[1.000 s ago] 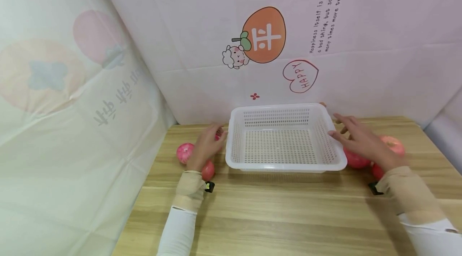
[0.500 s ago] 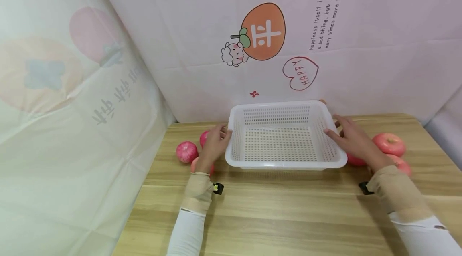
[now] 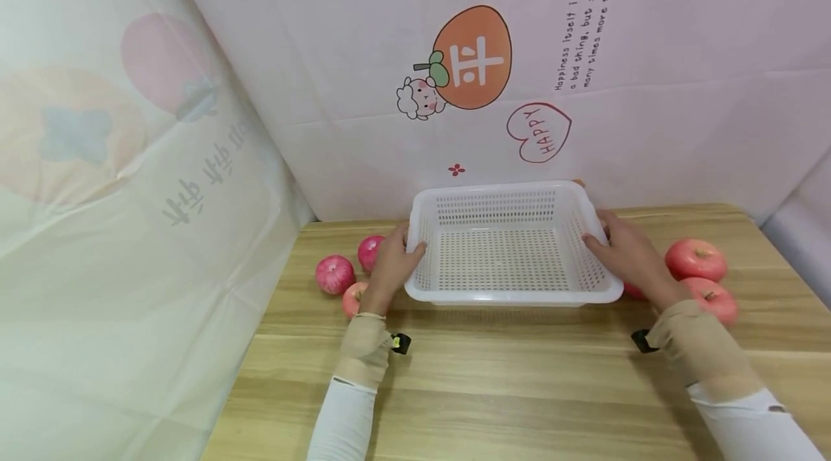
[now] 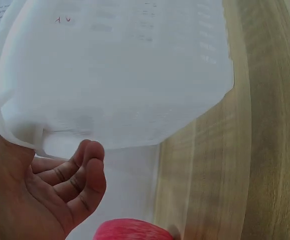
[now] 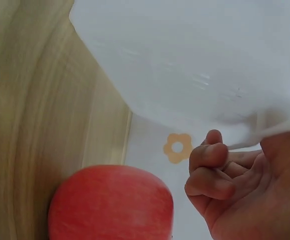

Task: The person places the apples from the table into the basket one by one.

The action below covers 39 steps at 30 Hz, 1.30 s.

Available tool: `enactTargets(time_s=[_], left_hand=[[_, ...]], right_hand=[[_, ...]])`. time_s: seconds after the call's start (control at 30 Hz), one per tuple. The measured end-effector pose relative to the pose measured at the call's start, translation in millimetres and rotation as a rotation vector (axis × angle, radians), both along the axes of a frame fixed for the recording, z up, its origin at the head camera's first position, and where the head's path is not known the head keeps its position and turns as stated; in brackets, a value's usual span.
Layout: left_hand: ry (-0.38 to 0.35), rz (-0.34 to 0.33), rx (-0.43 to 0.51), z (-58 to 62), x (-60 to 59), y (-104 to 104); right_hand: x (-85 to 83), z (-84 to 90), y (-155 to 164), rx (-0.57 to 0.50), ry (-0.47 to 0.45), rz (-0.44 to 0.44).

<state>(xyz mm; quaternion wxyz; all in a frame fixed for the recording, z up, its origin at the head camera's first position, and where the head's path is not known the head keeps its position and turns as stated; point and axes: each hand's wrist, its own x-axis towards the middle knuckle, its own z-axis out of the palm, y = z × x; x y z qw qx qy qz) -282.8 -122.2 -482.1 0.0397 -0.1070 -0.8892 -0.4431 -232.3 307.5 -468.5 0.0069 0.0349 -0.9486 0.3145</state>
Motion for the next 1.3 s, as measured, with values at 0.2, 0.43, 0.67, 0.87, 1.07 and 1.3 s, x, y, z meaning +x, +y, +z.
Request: enactTargets(time_s=[0.2,0.43,0.67,0.87,1.07,1.3], left_hand=[[-0.022,0.011,0.008,0.9,2.4,1.4],[-0.037,0.029,-0.016,0.7,4.0,1.3],[-0.053,0.035,-0.026,-0.6,9.4,-0.1],[-0.047,0.052,-0.046,0.7,20.1,-0.2],[-0.034,0.048,-0.052,1.2,29.4,-1.6],[-0.023,0.061,-0.050,-3.4,35.9,-3.7]], right_hand=[[-0.7,-1.3,-0.5,0.013,-0.040,-0.027],[0.2,-2.3,-2.0,0.023,-0.071,-0.043],[5.5,-3.1,-4.6,0.004,-0.046,-0.044],[15.6,-4.5,-7.7,0.024,-0.045,-0.065],[24.0,-5.0,-10.7,0.033,-0.020,-0.070],[28.8,-7.2,-12.7,0.038,-0.034,-0.082]])
